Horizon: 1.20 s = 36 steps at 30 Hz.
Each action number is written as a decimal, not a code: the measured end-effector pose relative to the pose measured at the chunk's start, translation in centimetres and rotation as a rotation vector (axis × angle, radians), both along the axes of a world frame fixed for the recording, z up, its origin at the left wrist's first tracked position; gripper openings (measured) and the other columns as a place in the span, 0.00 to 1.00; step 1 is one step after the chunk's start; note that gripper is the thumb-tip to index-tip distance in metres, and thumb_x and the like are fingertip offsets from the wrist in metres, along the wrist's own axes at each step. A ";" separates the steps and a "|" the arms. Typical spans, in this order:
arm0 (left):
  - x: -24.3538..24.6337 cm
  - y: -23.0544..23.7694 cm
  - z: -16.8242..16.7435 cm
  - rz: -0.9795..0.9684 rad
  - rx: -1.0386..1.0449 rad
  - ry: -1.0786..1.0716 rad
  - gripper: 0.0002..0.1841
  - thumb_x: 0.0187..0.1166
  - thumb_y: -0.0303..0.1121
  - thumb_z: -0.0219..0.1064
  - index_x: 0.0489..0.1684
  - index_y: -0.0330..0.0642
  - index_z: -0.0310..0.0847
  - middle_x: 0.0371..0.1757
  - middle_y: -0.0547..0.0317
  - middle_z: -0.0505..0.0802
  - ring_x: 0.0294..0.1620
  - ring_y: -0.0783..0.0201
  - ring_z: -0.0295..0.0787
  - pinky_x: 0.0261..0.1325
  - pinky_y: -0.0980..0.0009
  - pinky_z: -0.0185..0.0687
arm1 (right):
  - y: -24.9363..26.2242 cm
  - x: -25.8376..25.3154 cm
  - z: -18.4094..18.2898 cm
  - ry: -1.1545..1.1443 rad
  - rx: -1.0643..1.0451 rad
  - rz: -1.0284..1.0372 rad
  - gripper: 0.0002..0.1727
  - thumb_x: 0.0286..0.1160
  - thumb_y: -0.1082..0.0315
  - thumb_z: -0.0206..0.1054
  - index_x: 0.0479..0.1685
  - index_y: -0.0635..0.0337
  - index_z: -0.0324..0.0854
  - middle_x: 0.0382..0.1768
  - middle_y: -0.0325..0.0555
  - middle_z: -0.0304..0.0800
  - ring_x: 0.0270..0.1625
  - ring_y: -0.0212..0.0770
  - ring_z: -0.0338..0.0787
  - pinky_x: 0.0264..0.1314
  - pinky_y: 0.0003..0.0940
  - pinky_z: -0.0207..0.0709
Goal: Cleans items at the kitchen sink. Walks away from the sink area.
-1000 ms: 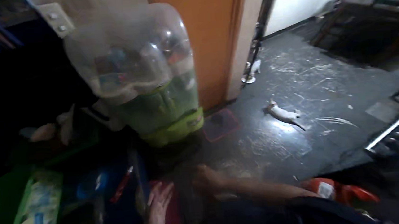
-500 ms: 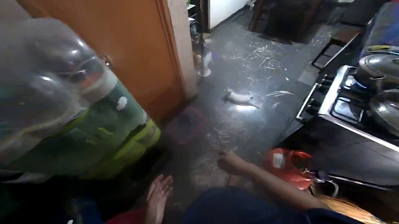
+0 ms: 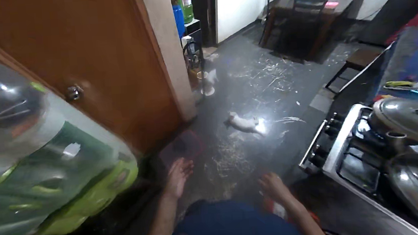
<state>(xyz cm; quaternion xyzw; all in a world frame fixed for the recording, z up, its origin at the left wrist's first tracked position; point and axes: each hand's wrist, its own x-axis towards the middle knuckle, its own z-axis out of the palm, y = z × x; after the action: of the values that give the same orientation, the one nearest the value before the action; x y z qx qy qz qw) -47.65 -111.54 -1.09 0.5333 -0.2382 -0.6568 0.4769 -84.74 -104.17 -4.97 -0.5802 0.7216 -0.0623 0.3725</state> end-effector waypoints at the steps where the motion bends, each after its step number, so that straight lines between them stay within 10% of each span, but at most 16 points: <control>1: -0.8 -1.3 -0.1 -0.007 -0.004 -0.010 0.21 0.95 0.38 0.46 0.79 0.35 0.63 0.57 0.41 0.92 0.54 0.52 0.93 0.59 0.58 0.88 | -1.0 -0.5 -0.4 -0.005 0.003 0.004 0.23 0.86 0.56 0.63 0.62 0.67 0.87 0.76 0.67 0.78 0.81 0.66 0.75 0.85 0.58 0.65; 17: -7.4 -33.4 -1.3 0.010 -0.011 -0.203 0.21 0.93 0.35 0.51 0.80 0.33 0.64 0.57 0.39 0.91 0.51 0.55 0.92 0.53 0.61 0.87 | -32.9 -2.9 -0.6 -0.102 -0.051 0.144 0.20 0.81 0.58 0.68 0.64 0.61 0.88 0.82 0.62 0.73 0.83 0.61 0.73 0.85 0.55 0.67; 23: -7.7 -45.6 -2.2 -0.363 -0.028 -0.618 0.26 0.88 0.42 0.62 0.80 0.37 0.69 0.74 0.40 0.82 0.71 0.48 0.82 0.69 0.49 0.79 | -46.0 -3.2 0.0 -0.099 -0.120 0.108 0.18 0.81 0.58 0.68 0.60 0.61 0.90 0.81 0.62 0.75 0.84 0.61 0.72 0.87 0.56 0.64; 30: -3.9 -49.9 -3.7 -0.402 0.074 -0.655 0.22 0.89 0.41 0.62 0.75 0.37 0.75 0.72 0.42 0.84 0.70 0.50 0.83 0.71 0.52 0.79 | -57.6 -4.5 -1.8 -0.090 -0.072 0.175 0.18 0.82 0.58 0.67 0.60 0.60 0.90 0.73 0.62 0.82 0.78 0.61 0.78 0.82 0.57 0.69; 36: 0.6 -49.0 -6.9 0.164 0.175 -0.635 0.22 0.87 0.37 0.64 0.74 0.32 0.74 0.68 0.36 0.86 0.66 0.45 0.86 0.67 0.48 0.82 | -74.8 -3.6 1.1 -0.104 -0.254 0.169 0.18 0.83 0.59 0.67 0.60 0.61 0.89 0.64 0.63 0.86 0.68 0.58 0.86 0.74 0.55 0.78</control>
<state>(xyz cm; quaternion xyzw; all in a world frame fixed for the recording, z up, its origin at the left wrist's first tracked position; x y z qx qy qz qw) -47.09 -160.54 -8.00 0.7675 -0.2740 -0.4354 0.3826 -88.35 -178.97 -3.85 -0.6774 0.6362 -0.1512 0.3368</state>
